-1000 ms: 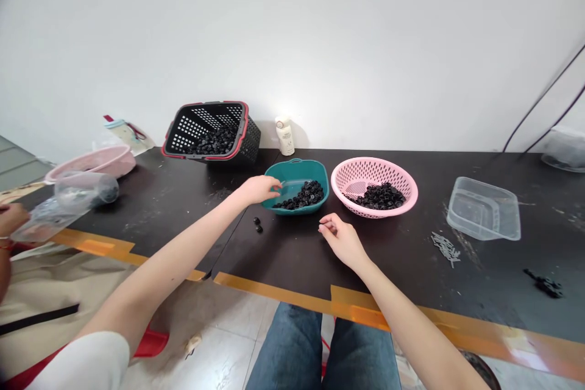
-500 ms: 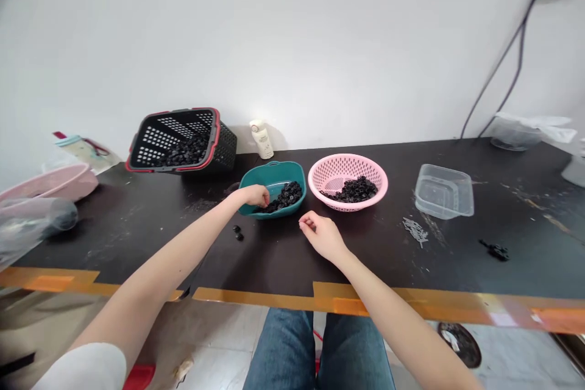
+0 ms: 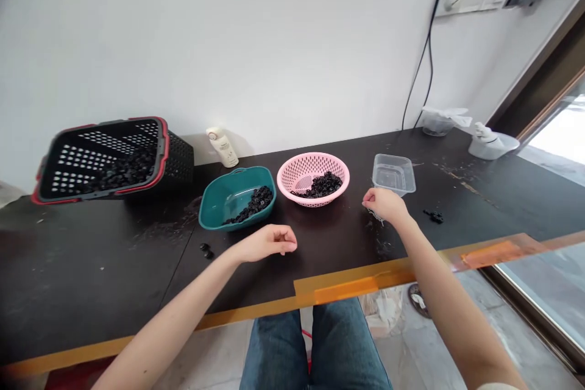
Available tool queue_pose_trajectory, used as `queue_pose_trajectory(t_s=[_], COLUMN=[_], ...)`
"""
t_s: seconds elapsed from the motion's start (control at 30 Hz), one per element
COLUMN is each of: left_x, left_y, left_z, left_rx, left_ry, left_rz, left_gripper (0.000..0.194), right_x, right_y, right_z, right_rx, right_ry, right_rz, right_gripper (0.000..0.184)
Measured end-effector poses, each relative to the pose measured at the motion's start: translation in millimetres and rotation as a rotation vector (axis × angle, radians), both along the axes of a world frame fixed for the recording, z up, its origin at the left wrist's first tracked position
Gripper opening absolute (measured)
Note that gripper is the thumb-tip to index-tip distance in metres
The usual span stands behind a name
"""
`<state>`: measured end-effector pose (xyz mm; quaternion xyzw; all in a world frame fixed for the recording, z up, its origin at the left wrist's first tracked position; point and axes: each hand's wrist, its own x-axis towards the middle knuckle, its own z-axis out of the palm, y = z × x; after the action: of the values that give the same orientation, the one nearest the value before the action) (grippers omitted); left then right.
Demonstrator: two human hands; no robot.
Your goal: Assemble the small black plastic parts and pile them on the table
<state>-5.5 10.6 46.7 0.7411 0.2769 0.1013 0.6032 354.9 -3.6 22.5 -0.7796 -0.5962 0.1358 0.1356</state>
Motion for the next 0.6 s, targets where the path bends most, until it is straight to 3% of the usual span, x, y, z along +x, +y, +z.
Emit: queue_pose_trajectory(t_s=[0.1,0.17,0.33,0.5,0.6], left_x=[14,15,7,2,-1], left_y=[2,5,8,9,10], left_z=[-34.1,-47.9,-56.0,-55.0,-55.8], left_rx=[-0.036,-0.051,-0.149,-0.325,-0.433], left_ry=[-0.116,-0.197,-0.360,-0.467,-0.516], left_rz=[0.198,0.314,0.412,0.421,0.418], left_gripper=[0.045,0.047,0.034,0.039,0.034], right_x=[12,12,13,-12,-59], right_y=[8,12,19,-1,-17], right_z=[-8.8,-12.8,-13.9,16.5,43.9], right_rx=[-0.057,-0.087,-0.136,-0.091,0.041], right_ry=[-0.017,-0.021,0.024,0.237,0.714], right_rz=[0.005,0.003,0.017,0.171,0.387], right_gripper=[0.008,0.006,0.005,0.019,0.025])
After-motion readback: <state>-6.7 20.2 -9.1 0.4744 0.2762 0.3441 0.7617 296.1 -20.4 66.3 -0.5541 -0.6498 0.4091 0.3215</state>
